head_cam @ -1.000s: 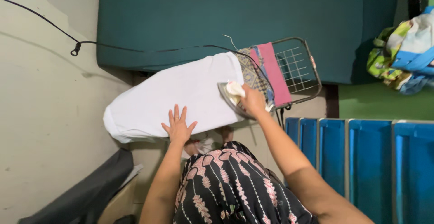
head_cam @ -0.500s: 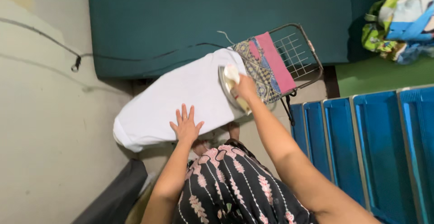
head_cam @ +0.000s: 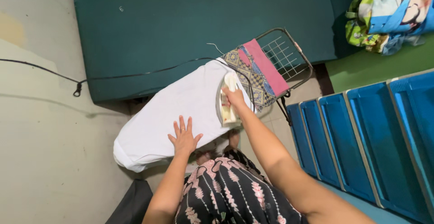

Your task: The person irons a white shirt on a metal-framed ironing board. They use a white electric iron to smooth the fabric, repeatedly adjusting the shirt's position and smoothing it with their hands between passes.

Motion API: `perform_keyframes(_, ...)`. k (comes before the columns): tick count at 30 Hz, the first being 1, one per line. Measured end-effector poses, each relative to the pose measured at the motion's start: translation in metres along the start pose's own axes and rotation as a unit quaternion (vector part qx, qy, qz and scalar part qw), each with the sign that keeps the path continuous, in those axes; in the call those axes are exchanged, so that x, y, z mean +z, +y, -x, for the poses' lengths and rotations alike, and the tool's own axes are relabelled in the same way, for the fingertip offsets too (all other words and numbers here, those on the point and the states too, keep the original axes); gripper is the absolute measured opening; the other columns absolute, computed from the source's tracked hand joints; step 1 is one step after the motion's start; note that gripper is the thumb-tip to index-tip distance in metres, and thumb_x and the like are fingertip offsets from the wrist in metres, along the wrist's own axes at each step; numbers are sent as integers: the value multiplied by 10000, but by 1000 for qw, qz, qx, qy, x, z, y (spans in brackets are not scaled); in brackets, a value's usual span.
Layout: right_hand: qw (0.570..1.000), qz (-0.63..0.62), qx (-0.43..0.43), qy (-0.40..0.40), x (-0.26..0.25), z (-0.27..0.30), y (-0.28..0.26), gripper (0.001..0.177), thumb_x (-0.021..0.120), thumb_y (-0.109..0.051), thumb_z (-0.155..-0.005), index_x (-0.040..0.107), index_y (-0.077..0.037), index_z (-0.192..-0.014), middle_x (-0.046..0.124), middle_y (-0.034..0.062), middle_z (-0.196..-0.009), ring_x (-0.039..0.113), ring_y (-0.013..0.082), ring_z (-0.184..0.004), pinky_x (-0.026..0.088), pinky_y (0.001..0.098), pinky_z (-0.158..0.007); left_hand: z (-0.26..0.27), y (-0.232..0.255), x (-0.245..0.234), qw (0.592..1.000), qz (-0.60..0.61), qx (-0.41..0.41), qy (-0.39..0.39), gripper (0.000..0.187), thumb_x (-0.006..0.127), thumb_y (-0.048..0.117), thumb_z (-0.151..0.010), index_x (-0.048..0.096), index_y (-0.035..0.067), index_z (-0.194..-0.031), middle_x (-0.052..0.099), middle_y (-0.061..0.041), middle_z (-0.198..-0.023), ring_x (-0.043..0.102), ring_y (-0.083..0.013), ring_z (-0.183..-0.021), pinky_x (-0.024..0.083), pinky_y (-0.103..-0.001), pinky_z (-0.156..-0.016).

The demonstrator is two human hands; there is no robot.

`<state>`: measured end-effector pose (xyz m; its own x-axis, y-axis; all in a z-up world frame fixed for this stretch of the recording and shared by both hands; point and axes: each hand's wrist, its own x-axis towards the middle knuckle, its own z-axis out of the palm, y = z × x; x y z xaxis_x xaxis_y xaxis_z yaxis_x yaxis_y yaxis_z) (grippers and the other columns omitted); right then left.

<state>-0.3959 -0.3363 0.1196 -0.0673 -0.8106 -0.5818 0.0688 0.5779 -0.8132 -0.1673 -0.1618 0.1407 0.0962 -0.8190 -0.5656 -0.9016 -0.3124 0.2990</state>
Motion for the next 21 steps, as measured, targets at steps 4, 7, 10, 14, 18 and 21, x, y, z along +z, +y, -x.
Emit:
perform_keyframes(4, 1000, 18, 12, 6, 5, -42, -18, 268, 760, -197, -870, 585, -50, -729, 509, 24, -551, 436, 143, -389, 360, 334, -368, 1, 1, -4, 1000, -10, -7, -21, 944, 630, 607, -916, 97, 323, -1642, -114, -52, -1730, -58, -356, -1582, 123, -743, -1158)
perform_keyframes(7, 1000, 16, 14, -1, 3, -50, -10, 279, 757, -206, -881, 575, -54, -733, 509, 22, -564, 449, 142, -406, 369, 338, -376, 1, 0, -10, 1000, -17, -1, -24, 955, 617, 621, -910, 81, 328, -1644, -114, -40, -1729, -64, -352, -1586, 136, -742, -1154)
perform_keyframes(10, 997, 71, 8, 13, -1, -32, 0, 242, 754, -201, -880, 619, -49, -749, 543, 13, -580, 497, 123, -438, 413, 329, -396, 2, -2, -16, 998, -36, 3, -42, 991, 628, 646, -886, 81, 328, -1649, -123, -38, -1735, -70, -357, -1587, 130, -743, -1159)
perform_keyframes(14, 999, 18, 34, -1, -13, 36, 29, 118, 741, -154, -828, 652, -77, -816, 595, 5, -602, 552, 120, -446, 478, 335, -413, -1, -3, -14, 999, -40, 13, -31, 996, 601, 679, -895, 64, 308, -1647, -142, -46, -1729, -99, -368, -1580, 106, -760, -1147)
perform_keyframes(18, 998, 34, 53, -8, -17, 50, 26, 254, 771, -179, -827, 609, -2, -743, 501, 37, -521, 421, 140, -352, 334, 328, -340, -4, -6, -11, 998, -40, 15, -34, 1014, 598, 688, -890, 47, 303, -1648, -159, -43, -1726, -116, -364, -1577, 87, -762, -1146)
perform_keyframes(21, 997, 65, 33, 14, -12, 26, 17, 210, 752, -154, -822, 623, -10, -740, 523, 33, -526, 451, 137, -360, 360, 324, -349, -5, -6, -12, 998, -47, 13, -39, 1016, 589, 699, -891, 40, 307, -1650, -166, -45, -1725, -119, -366, -1577, 86, -759, -1149)
